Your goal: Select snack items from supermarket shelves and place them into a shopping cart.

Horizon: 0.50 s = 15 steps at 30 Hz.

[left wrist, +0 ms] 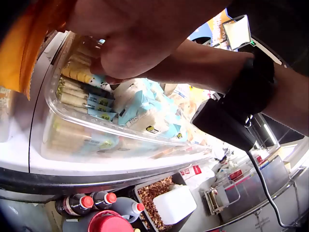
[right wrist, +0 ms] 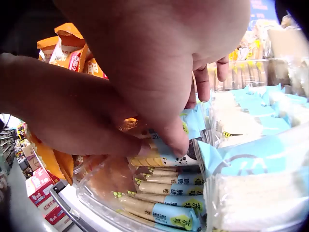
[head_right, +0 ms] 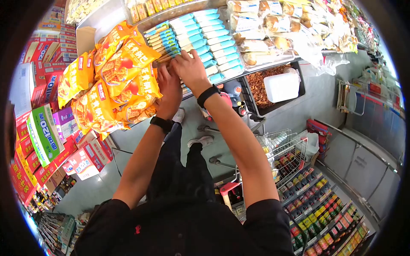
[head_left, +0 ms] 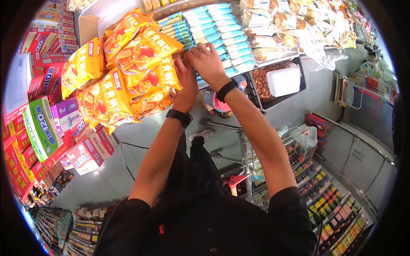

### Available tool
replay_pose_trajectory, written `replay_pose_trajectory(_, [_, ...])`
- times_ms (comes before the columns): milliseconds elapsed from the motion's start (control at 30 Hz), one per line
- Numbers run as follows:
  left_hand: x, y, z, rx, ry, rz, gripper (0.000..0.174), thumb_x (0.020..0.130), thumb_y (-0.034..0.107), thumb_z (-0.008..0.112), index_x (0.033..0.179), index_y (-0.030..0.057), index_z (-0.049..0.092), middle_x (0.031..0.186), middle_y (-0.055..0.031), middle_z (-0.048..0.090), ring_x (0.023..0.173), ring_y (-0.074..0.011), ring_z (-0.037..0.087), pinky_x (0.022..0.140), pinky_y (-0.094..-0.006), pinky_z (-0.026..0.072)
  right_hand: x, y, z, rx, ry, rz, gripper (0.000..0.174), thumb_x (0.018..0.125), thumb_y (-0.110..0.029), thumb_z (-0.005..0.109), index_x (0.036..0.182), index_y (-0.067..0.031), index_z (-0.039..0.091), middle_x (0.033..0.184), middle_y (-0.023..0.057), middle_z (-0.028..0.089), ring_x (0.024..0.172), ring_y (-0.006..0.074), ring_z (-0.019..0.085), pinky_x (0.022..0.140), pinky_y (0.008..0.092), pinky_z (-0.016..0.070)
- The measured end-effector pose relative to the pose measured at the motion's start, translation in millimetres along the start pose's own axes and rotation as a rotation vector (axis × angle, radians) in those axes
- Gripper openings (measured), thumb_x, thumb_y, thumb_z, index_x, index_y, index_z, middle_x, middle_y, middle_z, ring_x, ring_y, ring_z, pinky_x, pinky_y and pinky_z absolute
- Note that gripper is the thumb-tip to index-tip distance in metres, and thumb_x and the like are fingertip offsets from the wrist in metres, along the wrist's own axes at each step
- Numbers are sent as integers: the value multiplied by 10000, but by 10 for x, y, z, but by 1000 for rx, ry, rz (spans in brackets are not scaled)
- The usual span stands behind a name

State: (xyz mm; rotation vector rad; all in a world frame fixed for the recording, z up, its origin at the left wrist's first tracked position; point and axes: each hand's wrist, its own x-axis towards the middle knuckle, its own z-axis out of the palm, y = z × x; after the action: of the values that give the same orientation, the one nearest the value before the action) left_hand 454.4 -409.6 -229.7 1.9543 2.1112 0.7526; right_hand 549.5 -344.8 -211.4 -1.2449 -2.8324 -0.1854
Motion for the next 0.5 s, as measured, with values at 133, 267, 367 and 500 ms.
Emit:
replay_pose_trajectory(133, [-34,63,2,94,9,55,388,777,-49,568,1150,-22,463,1173,-208,455,1136,-392,454,918,-475,411,-168,49,-240,117,152,11,177,794,-137,567,966,-121,606,961,18,584,1021,183,573,943,338,432])
replay_pose_trajectory(267, [-82,456,-391,201,-28,64,410,774,-11,597,1164,31,476,1138,-166,490,1150,-347,465,965,-523,386,-454,135,-633,333,279,79,236,772,-79,601,1006,-75,574,998,70,566,984,249,603,872,353,497])
replay_pose_trajectory(367, [-127,854,-734,343,20,225,316,858,98,553,1173,89,525,1133,-59,522,1128,-248,521,1053,-523,363,-857,276,-1017,473,328,141,286,766,-21,603,1037,-53,518,1035,110,539,984,306,610,825,411,519])
replay_pose_trajectory(500, [-198,1444,-1168,-144,-200,531,463,755,16,684,1192,44,535,1059,-118,608,1026,-326,583,945,-451,454,-1890,495,-1582,743,311,317,459,704,-4,669,1103,-38,444,1031,177,561,920,424,581,755,474,491])
